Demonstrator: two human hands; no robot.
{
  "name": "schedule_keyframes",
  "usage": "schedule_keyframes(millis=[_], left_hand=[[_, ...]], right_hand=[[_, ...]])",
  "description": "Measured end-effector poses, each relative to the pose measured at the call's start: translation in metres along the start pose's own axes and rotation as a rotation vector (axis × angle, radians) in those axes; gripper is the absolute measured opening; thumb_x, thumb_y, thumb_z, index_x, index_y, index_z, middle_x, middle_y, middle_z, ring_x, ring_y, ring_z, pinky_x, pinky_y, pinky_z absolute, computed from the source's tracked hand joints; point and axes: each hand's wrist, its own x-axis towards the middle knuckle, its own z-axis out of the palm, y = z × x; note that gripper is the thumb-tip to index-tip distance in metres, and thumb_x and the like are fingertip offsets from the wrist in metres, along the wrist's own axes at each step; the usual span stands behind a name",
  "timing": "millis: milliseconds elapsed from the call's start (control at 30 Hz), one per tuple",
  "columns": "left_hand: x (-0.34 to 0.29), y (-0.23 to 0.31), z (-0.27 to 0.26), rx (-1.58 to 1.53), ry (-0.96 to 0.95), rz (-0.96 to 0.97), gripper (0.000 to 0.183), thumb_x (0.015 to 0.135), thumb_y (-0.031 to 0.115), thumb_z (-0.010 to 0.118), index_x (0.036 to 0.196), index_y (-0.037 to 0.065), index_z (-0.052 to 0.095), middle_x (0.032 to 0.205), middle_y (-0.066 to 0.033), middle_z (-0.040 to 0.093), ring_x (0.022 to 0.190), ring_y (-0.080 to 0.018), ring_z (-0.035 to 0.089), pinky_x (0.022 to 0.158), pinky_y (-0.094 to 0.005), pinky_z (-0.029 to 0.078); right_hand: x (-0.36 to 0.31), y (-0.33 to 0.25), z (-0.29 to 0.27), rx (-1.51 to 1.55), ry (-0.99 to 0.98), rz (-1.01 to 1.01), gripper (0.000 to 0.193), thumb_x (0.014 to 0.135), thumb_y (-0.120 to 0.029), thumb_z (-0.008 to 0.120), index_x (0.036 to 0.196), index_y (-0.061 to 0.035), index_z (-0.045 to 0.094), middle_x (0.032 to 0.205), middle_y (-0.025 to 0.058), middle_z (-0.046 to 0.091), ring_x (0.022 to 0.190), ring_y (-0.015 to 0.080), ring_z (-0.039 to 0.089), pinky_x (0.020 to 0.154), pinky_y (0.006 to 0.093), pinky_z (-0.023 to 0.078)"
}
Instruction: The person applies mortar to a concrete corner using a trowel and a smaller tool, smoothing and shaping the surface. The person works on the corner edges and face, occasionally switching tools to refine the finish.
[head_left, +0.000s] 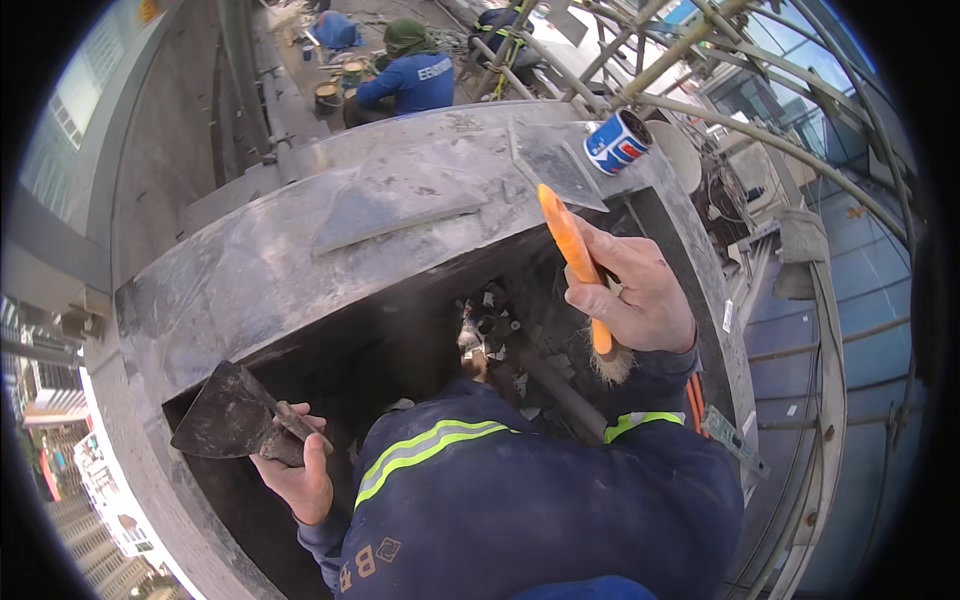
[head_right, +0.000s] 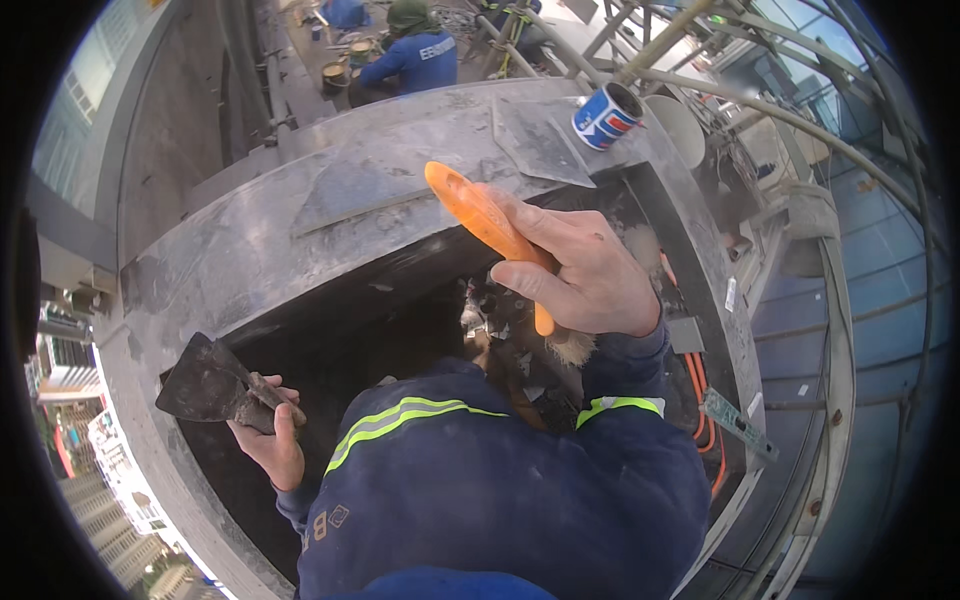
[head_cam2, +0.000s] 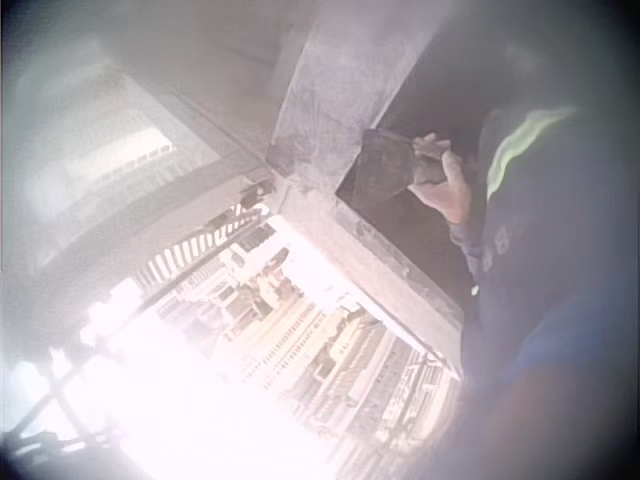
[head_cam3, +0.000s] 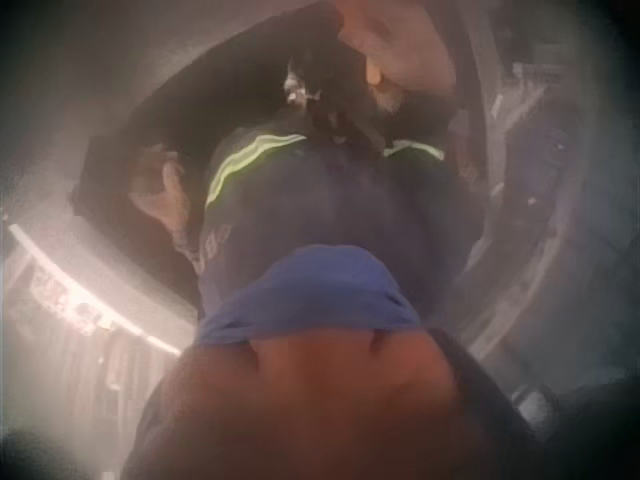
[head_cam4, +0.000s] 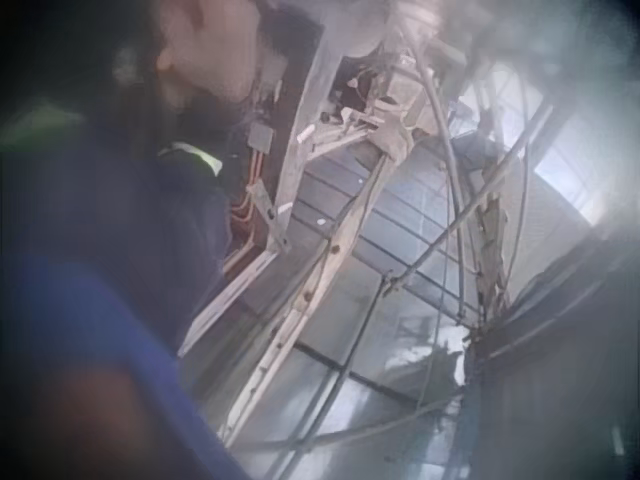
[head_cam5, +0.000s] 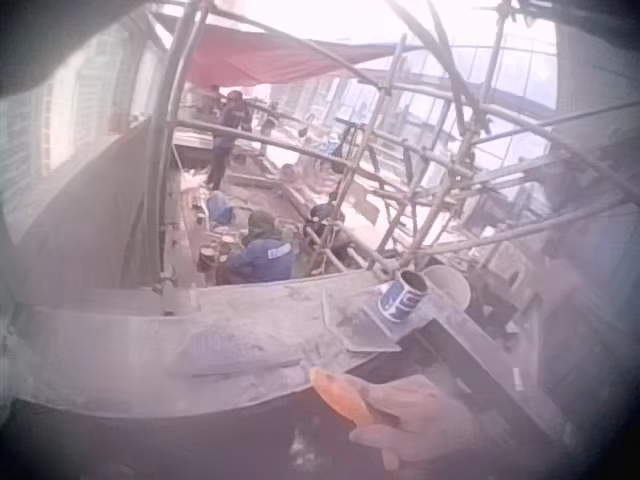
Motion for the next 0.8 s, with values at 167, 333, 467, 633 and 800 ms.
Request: schedule_keyframes(millis=[167,333,467,633,800], left_hand=[[0.004,-0.013,0.124,-0.024,-0.215,-0.017,0.057,0.091,0.016,0.074,0.133,-0.003,0.04,0.114,-0.0205,0.062,0.087,-0.0226,0.067,0.075,-0.0344,0.057],[-0.011,-0.015,0.253,-0.081,-0.487,-0.06,0.053,0.093,0.021,0.072,0.13,-0.003,0.042,0.114,-0.0197,0.061,0.084,-0.0226,0.067,0.072,-0.0349,0.058],[-0.032,-0.004,0.313,-0.161,-0.609,-0.095,0.054,0.091,0.02,0.073,0.129,-0.003,0.042,0.112,-0.0205,0.062,0.084,-0.0248,0.068,0.071,-0.0362,0.058],[-0.04,-0.007,0.329,-0.115,-0.622,-0.153,0.055,0.091,0.018,0.074,0.13,-0.003,0.041,0.112,-0.0209,0.062,0.084,-0.0245,0.068,0.074,-0.0369,0.058],[-0.026,-0.007,0.32,-0.133,-0.499,-0.149,0.056,0.091,0.02,0.075,0.13,-0.003,0.041,0.115,-0.02,0.063,0.088,-0.0241,0.068,0.076,-0.0378,0.058]], right_hand=[[-0.151,0.076,-0.078,-0.195,0.478,0.446,0.056,0.099,-0.024,0.062,0.143,0.0079,0.048,0.08,0.0055,0.058,0.07,0.0135,0.054,0.068,0.0282,0.046],[-0.256,0.184,-0.156,-0.533,0.735,0.799,0.046,0.101,-0.02,0.055,0.144,-0.0034,0.053,0.125,0.0207,0.065,0.108,0.0327,0.066,0.095,0.0384,0.048],[-0.28,0.277,-0.225,-1.027,0.537,0.921,0.046,0.103,-0.03,0.052,0.145,-0.0125,0.053,0.114,0.0127,0.067,0.104,0.0354,0.065,0.09,0.0457,0.05],[-0.292,0.427,-0.241,-0.931,0.205,1.155,0.051,0.1,-0.035,0.057,0.147,-0.0155,0.051,0.118,0.0154,0.065,0.112,0.0366,0.063,0.096,0.0479,0.049],[-0.291,0.45,-0.186,-0.91,0.816,0.729,0.051,0.098,-0.028,0.064,0.142,-0.0031,0.055,0.126,0.0195,0.061,0.119,0.0334,0.058,0.104,0.0426,0.046]])
